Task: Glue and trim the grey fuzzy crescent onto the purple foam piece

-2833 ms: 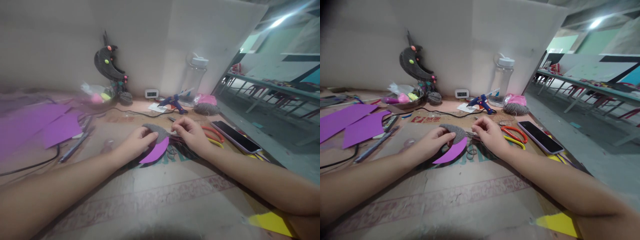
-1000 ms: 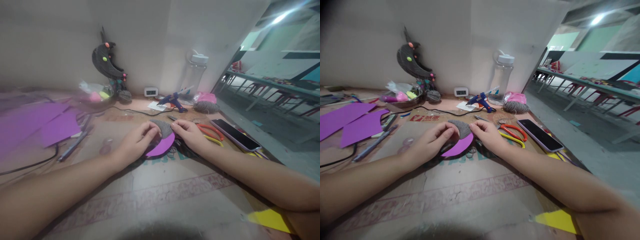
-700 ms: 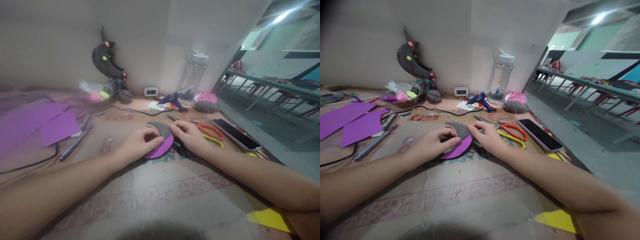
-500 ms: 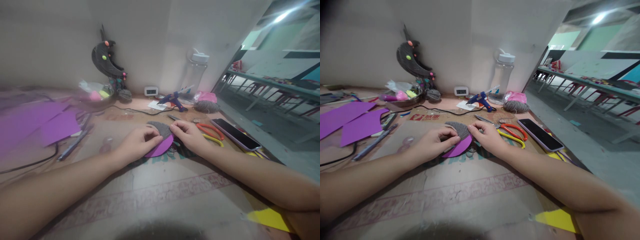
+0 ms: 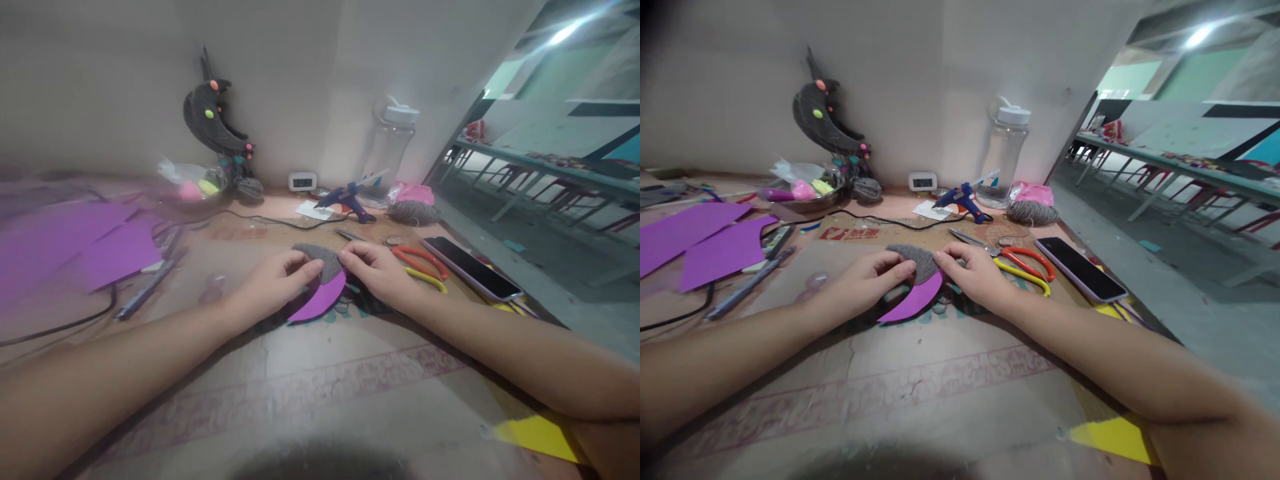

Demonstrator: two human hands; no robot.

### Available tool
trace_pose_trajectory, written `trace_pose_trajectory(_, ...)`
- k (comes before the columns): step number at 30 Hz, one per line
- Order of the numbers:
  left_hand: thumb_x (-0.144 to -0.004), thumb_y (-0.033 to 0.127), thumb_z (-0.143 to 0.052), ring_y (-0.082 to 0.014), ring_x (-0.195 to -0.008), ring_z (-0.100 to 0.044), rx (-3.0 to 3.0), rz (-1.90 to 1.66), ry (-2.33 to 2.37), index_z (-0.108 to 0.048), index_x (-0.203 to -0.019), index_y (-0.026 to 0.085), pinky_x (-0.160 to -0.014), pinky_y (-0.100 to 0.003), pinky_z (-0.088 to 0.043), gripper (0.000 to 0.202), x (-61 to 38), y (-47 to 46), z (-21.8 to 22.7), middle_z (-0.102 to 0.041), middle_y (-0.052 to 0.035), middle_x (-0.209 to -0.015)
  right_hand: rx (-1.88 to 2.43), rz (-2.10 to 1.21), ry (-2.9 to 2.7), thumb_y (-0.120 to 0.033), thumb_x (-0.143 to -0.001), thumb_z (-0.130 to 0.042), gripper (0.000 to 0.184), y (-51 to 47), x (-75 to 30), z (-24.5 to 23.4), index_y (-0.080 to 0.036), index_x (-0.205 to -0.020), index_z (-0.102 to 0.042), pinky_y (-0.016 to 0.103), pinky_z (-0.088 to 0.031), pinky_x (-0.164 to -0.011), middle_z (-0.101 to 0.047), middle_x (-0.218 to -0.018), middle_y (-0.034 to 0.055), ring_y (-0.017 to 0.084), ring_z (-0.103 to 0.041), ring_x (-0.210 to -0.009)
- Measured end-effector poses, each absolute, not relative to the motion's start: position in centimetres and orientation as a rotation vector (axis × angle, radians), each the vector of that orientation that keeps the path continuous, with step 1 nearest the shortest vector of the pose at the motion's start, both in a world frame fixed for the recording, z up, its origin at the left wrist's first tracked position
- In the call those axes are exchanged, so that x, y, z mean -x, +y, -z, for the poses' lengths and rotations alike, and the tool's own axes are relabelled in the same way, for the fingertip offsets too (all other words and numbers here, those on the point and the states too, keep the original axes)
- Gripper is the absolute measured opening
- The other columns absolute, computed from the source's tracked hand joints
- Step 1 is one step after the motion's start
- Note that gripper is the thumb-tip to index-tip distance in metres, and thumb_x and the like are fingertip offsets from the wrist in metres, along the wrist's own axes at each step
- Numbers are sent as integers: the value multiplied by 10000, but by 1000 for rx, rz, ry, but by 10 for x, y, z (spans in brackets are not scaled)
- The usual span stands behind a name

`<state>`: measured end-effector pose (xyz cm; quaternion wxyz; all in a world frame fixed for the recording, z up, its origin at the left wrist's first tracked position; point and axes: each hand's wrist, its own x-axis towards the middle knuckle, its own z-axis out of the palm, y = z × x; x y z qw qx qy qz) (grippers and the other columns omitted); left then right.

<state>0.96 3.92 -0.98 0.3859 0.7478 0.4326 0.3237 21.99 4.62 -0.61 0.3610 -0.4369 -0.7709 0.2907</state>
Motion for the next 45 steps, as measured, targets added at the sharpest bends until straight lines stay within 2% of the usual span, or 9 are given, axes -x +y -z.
trace_pose_trajectory(7, -817, 422, -564, -169, -655, -577, -1610, -967, 1191, -628, -713, 170, -628, -279, -442, 280, -10, 46, 13, -631, -23, -676, 1086, -782, -1977, -421, -962, -408, 358, 49, -226, 3, -168, -824, -621, 260, -455, -672, -615, -742, 17, 140, -582, -710)
trace_pose_trajectory(11, -814, 402, -556, -154, -632, -565, -1557, -1049, 1207, -608, -692, 168, -622, -262, -440, 269, -9, 47, 13, -597, -2, -637, 1219, -388, -2235, -263, -902, -541, 157, 63, -235, 1, -166, -960, -650, 307, -455, -776, -673, -915, 61, 179, -610, -845)
trace_pose_trajectory(15, -825, 395, -558, -143, -637, -556, -1567, -1042, 1192, -600, -686, 171, -612, -245, -428, 268, -11, 45, 10, -593, 5, -646, 1246, -130, -2558, -284, -908, -559, 195, 71, -241, -2, -168, -1006, -681, 339, -435, -832, -668, -969, 94, 218, -591, -938)
trace_pose_trajectory(20, -832, 397, -575, -131, -585, -532, -1603, -1042, 1181, -589, -681, 184, -553, -233, -397, 262, -12, 40, 9, -601, 17, -635, 1318, -216, -2604, -333, -917, -546, 227, 68, -242, -10, -200, -1034, -688, 298, -432, -739, -702, -943, 65, 197, -617, -850)
trace_pose_trajectory(28, -853, 374, -565, -130, -600, -563, -1604, -1024, 1131, -629, -698, 188, -558, -225, -417, 251, -12, 40, 9, -656, 4, -677, 1167, -383, -2528, -320, -992, -382, 342, 60, -235, -13, -153, -1010, -680, 318, -448, -833, -698, -985, 86, 201, -616, -923)
trace_pose_trajectory(34, -857, 365, -560, -132, -612, -563, -1653, -1011, 1149, -627, -698, 182, -578, -230, -426, 252, -12, 40, 8, -652, 4, -678, 1163, -314, -2612, -253, -920, -536, 205, 58, -234, -12, -158, -1037, -674, 335, -450, -868, -663, -1009, 94, 207, -595, -962)
trace_pose_trajectory(39, -860, 383, -555, -134, -600, -544, -1697, -979, 1164, -622, -683, 182, -593, -242, -423, 276, -12, 38, 6, -626, 13, -645, 1336, -323, -2644, -249, -840, -650, 203, 55, -233, -20, -174, -1028, -672, 312, -448, -769, -675, -937, 72, 207, -604, -880)
trace_pose_trajectory(43, -854, 394, -556, -153, -620, -559, -1691, -976, 1161, -635, -701, 179, -599, -254, -425, 275, -12, 38, 6, -641, -3, -660, 1307, -386, -2480, -266, -896, -561, 171, 54, -232, -19, -171, -962, -687, 312, -452, -780, -689, -925, 72, 195, -618, -865)
trace_pose_trajectory(45, -853, 413, -560, -160, -639, -571, -1673, -975, 1147, -642, -725, 173, -609, -257, -430, 283, -12, 39, 7, -656, -12, -691, 1265, -510, -2311, -309, -943, -473, 261, 52, -232, -19, -168, -911, -689, 320, -464, -791, -698, -907, 66, 190, -628, -868)
